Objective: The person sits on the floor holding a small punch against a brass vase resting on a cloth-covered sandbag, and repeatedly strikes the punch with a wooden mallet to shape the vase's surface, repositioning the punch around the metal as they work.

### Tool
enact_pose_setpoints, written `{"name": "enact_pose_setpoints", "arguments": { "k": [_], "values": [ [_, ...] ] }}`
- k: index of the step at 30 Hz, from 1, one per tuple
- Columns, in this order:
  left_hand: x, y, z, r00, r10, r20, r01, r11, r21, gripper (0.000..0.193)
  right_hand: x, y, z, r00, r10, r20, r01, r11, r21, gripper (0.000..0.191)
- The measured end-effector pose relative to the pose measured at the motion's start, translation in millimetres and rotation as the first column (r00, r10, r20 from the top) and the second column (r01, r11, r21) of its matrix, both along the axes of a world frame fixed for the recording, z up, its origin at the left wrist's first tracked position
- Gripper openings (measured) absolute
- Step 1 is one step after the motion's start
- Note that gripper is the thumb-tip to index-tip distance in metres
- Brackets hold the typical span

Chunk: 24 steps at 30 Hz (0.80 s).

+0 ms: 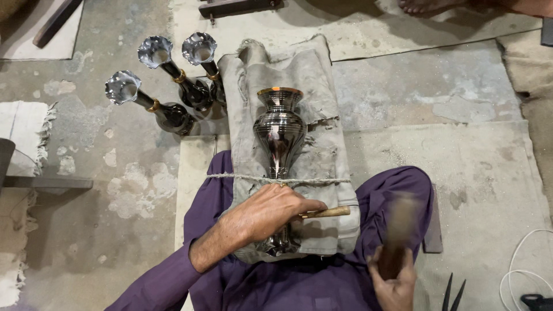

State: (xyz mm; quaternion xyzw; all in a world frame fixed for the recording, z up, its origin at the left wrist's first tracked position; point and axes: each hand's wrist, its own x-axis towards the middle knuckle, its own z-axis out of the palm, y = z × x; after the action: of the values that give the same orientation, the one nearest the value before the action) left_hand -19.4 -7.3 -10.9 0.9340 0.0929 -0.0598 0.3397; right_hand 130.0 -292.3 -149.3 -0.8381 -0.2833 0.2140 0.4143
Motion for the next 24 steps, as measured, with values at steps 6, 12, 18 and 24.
{"name": "enact_pose_setpoints", "arguments": {
  "k": [6,12,18,24],
  "values": [
    [-1.4,1.6,5.9,0.987,0.042,-0.152,-0.055,0.995,-0.081,0.043,-5.9,0.6,-1.0,0.998,-0.020,0.054,0.015,0.995,0.094,0.047],
    [-22.4,-3.2,-7.7,0.984,0.173,-0.032,-0.176,0.972,-0.155,0.041,15.4,6.0,8.9,0.991,0.135,-0.021,-0.136,0.965,-0.222,0.060],
    [-50.8,-51.4,-25.2,0.619,0.748,0.241,-0.660,0.661,-0.357,0.052,55.6,27.2,25.9,0.886,0.434,0.165,-0.445,0.895,0.039,0.074],
    [-50.9,-74.3,-40.7,0.385,0.871,0.306,-0.771,0.486,-0.412,0.051,97.1,76.5,51.8,0.706,0.635,0.313,-0.578,0.772,-0.263,0.073]
  ]
}}
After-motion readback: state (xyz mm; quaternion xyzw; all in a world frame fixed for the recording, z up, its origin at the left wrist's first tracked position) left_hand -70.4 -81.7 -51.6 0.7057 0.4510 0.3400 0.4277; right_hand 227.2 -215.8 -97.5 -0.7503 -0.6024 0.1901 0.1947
